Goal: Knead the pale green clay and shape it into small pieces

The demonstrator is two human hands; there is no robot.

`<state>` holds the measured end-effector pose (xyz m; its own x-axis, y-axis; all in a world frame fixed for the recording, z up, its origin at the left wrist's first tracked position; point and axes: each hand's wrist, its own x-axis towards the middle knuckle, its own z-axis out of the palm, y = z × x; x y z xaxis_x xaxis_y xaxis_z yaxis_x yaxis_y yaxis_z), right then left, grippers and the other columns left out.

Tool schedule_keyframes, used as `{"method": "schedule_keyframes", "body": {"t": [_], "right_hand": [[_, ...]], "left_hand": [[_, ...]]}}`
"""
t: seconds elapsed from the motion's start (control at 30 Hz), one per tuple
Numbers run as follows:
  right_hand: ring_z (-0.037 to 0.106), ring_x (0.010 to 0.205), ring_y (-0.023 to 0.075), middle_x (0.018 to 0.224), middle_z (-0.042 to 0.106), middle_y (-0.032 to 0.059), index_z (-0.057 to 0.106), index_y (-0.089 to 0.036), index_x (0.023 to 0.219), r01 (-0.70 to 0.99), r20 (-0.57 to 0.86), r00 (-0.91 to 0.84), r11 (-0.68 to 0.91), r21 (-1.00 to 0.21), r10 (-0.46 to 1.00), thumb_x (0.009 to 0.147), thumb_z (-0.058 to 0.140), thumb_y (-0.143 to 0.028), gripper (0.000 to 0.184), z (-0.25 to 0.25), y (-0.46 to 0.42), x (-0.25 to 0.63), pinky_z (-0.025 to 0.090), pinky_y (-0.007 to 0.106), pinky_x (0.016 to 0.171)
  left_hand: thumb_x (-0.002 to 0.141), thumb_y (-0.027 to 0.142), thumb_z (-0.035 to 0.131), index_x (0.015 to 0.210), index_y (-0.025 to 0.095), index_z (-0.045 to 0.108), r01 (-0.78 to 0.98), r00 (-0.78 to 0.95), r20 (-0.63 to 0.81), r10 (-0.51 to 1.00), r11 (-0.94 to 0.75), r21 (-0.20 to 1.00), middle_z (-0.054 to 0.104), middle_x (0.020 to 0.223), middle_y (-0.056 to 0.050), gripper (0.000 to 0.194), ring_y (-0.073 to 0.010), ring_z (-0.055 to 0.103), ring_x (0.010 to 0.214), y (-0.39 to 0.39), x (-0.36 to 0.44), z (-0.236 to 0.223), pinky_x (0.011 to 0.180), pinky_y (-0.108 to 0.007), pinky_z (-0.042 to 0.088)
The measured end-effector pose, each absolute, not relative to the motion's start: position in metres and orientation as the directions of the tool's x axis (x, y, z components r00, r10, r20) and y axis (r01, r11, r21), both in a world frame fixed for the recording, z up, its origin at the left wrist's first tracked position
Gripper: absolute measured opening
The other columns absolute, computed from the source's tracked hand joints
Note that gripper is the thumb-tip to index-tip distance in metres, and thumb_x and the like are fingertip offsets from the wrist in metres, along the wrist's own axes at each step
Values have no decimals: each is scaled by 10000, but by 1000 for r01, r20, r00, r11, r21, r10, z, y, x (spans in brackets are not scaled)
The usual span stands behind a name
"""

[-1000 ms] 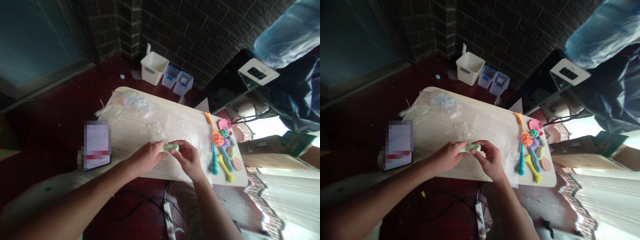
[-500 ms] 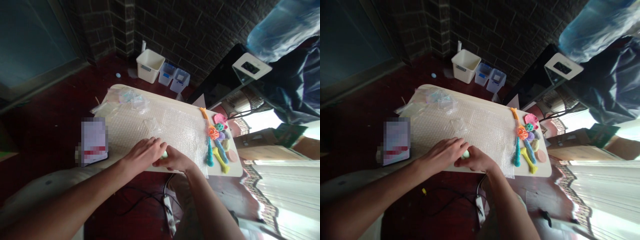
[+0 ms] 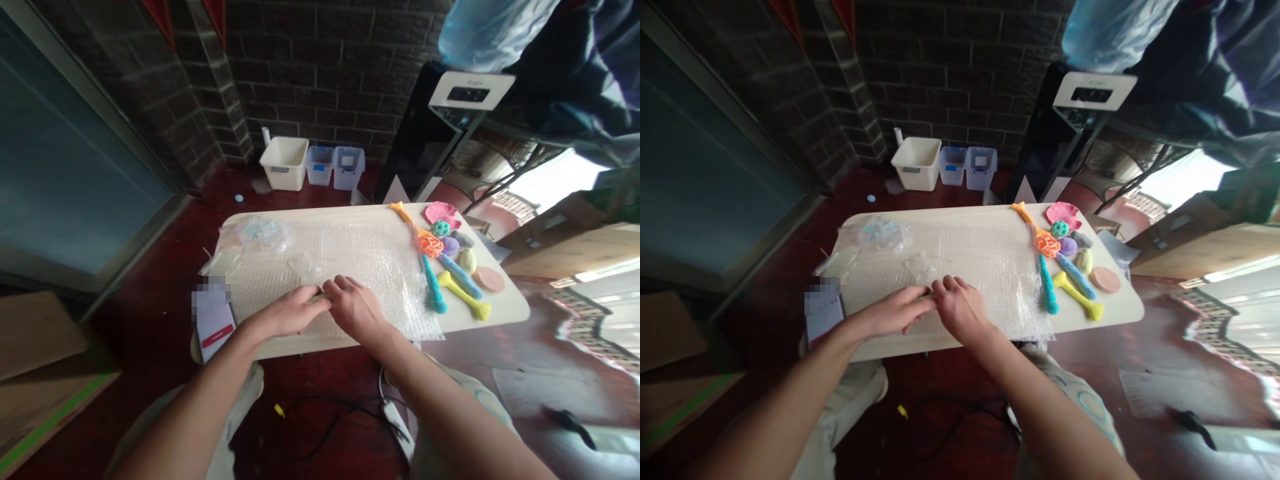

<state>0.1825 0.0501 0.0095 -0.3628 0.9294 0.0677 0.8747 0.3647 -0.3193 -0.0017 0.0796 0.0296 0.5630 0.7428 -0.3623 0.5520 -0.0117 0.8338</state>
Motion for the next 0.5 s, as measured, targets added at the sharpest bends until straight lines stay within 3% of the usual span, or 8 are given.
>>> {"method": "schedule_keyframes", "body": {"t": [0.07,0.13,0.2,0.27,0.33,0.4,0.5], "right_hand": [[675,918,254,1153,692,151,600,-162,1270,763,125,-332,344,-547,935,870,677,-180,408,6,47,190,544,360,757],[684,873,222,1191,682,149,504,-163,1401,544,105,-287,252,-800,952,858,717,-272,593,4,45,197,578,358,743],[691,750,185,1065,704,113,543,-163,1337,282,-51,-274,30,-959,960,951,622,-417,468,4,43,202,586,311,613],[665,591,155,847,686,59,621,-158,1099,95,-219,-301,-199,-975,928,1018,475,-565,440,3,44,206,536,258,465],[614,479,134,677,628,11,588,-173,875,22,-277,-295,-284,-959,914,1003,460,-659,518,1,47,208,482,228,394],[575,440,118,595,593,-17,555,-186,795,40,-237,-247,-234,-971,940,983,533,-652,503,0,50,210,454,215,393],[579,503,122,624,627,-8,642,-168,871,193,-92,-206,-51,-980,974,1001,589,-532,390,2,53,213,447,228,462]], "left_hand": [[986,370,552,1102,204,658,513,568,-164,807,-191,837,725,972,-72,229,-235,687,880,76,-5,22,768,-330,537],[984,266,554,1177,209,632,538,569,-23,822,-352,766,710,1111,-109,216,-264,667,1027,73,-6,13,898,-395,526],[1008,225,512,1227,204,599,553,600,70,797,-477,684,675,1169,-127,237,-270,644,1091,72,-5,8,951,-428,514],[1028,219,484,1212,201,589,563,646,100,757,-561,606,654,1151,-119,212,-265,636,1083,73,0,8,947,-424,515],[1036,221,476,1160,203,590,569,678,91,729,-600,563,646,1111,-103,169,-261,639,1052,78,7,10,926,-409,515],[1038,226,477,1130,209,571,552,684,77,725,-584,594,648,1100,-94,133,-258,647,1049,82,14,13,913,-392,508],[1014,277,548,1149,225,524,508,648,27,761,-459,729,671,1081,-77,147,-249,671,1019,89,19,14,870,-361,502]]}}
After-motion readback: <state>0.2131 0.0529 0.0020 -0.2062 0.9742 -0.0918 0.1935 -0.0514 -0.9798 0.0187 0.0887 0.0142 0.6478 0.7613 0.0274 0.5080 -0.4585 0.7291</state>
